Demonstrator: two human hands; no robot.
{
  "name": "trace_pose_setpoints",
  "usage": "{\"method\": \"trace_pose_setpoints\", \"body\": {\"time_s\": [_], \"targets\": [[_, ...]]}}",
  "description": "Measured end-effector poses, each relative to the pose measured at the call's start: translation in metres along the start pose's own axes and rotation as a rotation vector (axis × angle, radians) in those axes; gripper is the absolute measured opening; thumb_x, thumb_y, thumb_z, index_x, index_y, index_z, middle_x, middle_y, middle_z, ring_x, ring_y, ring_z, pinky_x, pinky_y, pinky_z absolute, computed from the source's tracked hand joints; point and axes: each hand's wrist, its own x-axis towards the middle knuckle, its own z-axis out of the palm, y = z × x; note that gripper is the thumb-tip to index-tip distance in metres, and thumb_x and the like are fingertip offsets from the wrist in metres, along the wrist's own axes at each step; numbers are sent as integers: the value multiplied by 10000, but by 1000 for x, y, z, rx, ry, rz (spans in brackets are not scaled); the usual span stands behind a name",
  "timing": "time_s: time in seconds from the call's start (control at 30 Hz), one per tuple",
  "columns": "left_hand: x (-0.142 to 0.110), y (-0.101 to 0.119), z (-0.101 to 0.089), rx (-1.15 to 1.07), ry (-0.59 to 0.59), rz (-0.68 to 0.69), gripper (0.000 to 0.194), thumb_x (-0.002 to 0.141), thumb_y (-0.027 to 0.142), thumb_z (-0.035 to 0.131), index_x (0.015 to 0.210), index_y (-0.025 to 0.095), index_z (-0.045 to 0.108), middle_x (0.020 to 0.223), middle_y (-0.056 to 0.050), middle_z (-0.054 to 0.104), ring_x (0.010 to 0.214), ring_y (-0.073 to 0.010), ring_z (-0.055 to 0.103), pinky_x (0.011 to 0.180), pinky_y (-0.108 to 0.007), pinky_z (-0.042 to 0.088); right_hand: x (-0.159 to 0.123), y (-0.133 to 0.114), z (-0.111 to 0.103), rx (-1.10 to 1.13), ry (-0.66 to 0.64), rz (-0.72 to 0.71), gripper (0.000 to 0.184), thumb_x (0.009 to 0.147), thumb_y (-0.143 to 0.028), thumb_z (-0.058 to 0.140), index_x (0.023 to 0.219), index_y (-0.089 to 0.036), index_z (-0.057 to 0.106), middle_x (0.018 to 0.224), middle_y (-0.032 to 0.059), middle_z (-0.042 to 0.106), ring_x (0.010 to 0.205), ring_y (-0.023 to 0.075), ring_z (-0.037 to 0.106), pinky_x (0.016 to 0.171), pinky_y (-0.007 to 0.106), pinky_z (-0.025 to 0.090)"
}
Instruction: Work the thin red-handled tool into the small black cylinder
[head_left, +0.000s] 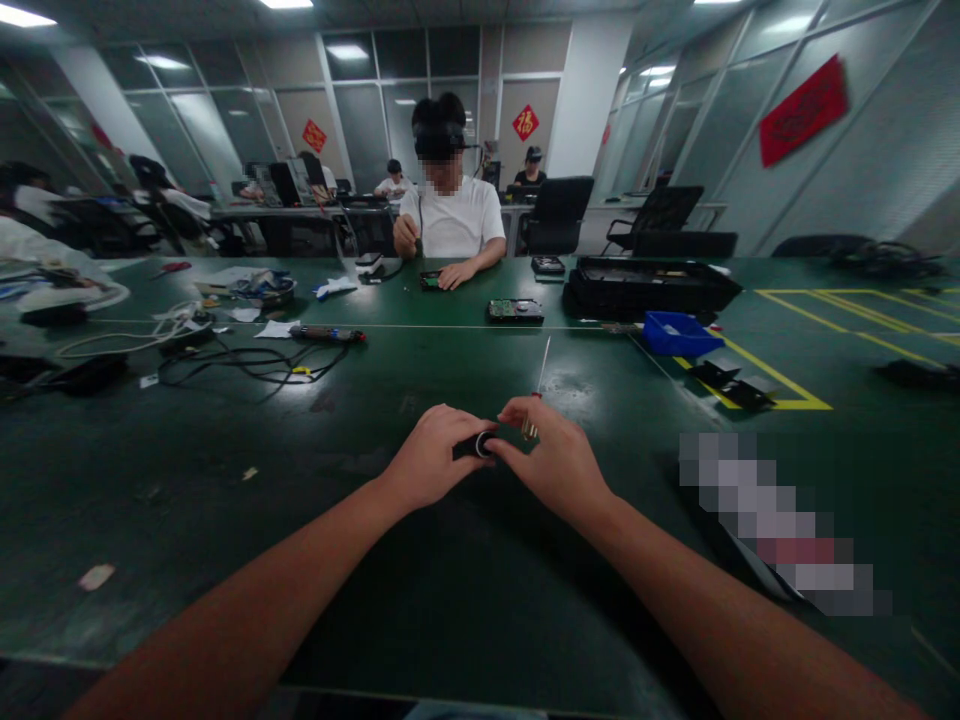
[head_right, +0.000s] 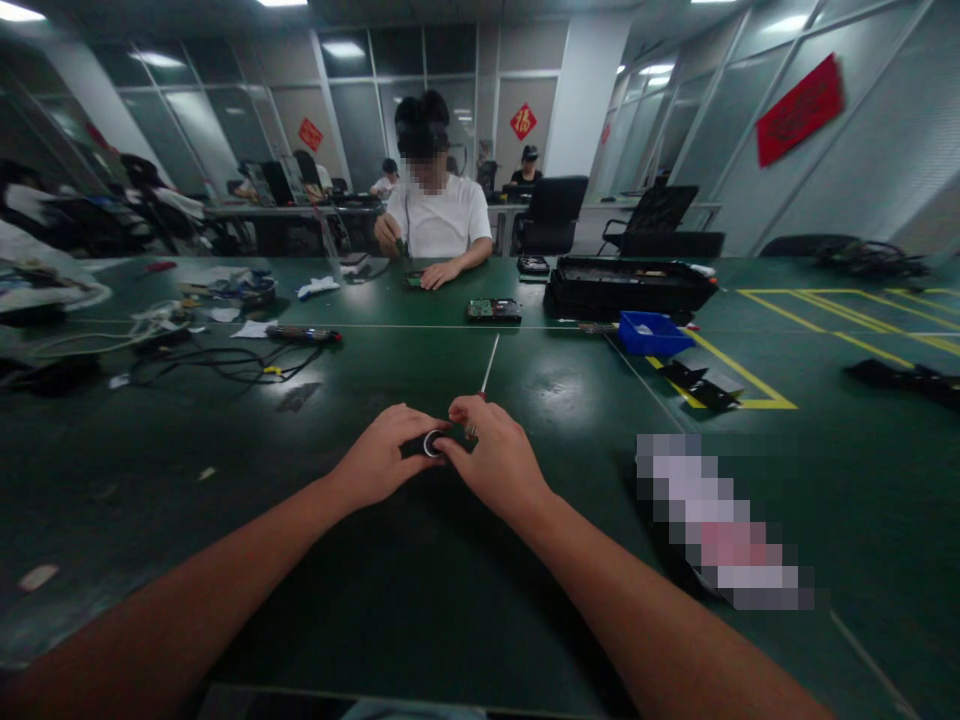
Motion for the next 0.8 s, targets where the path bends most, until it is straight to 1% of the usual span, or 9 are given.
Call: {"method": "trace_pose_setpoints", "body": {"time_s": [0.17,0.23,0.3,0.33,0.4,0.5,0.57,0.63,0.8], "targets": [[0,2,-1,32,-53,49,322,858,305,748,1159,226,665,1150,-46,717,1094,-247,630,1031,-458,375,-2,-1,1,50,-13,23,378,779,-225,759,1104,-235,566,989,58,725,928,245,688,806,387,535],[0,2,-2,24,-46,40,305,861,297,745,1149,234,669,1138,-34,723,1089,-240,634,1031,-454,375,-3,-2,-1,111,3,31,401,841,-244,694,1206,-233,527,1008,63,741,947,241,701,838,393,532],[0,0,-2,10,-12,17,324,859,289,749,1168,247,664,1145,-23,727,1089,-233,639,1017,-444,389,-4,-3,-3,177,29,40,372,939,-250,560,1301,-223,475,1026,69,753,954,223,712,853,381,528],[1,-1,-2,7,14,1,343,855,286,752,1184,252,660,1153,-22,728,1090,-232,640,1004,-439,401,-4,-4,-5,202,49,53,358,976,-248,491,1332,-214,461,1007,66,759,930,210,719,838,365,530],[1,-3,-2,15,71,-40,367,847,281,761,1199,254,660,1160,-27,728,1087,-235,641,977,-430,427,-4,-6,-9,211,89,91,351,1015,-273,422,1353,-196,478,865,35,758,781,182,722,738,320,533],[0,-7,-3,34,128,-107,367,837,273,770,1189,251,672,1146,-33,730,1076,-241,642,955,-426,452,-5,-11,-15,129,146,109,314,1000,-365,491,1230,-195,623,609,-35,651,517,140,621,565,274,471],[0,-8,-4,37,134,-133,366,834,275,773,1186,251,675,1146,-31,730,1076,-242,639,952,-425,461,-6,-14,-19,83,193,64,242,967,-388,555,1027,-208,705,577,-38,618,493,130,591,538,268,443],[0,-8,-4,38,127,-149,365,836,278,771,1187,250,675,1144,-28,729,1076,-242,637,949,-424,466,-8,-15,-20,118,236,21,211,957,-370,572,925,-210,705,639,-18,656,544,134,620,550,265,452],[0,-8,-3,41,130,-147,352,842,272,765,1181,246,675,1136,-28,730,1071,-239,640,948,-421,466,-13,-11,-14,281,207,28,185,964,-316,563,1097,-211,638,787,14,734,692,163,702,632,276,513]]}}
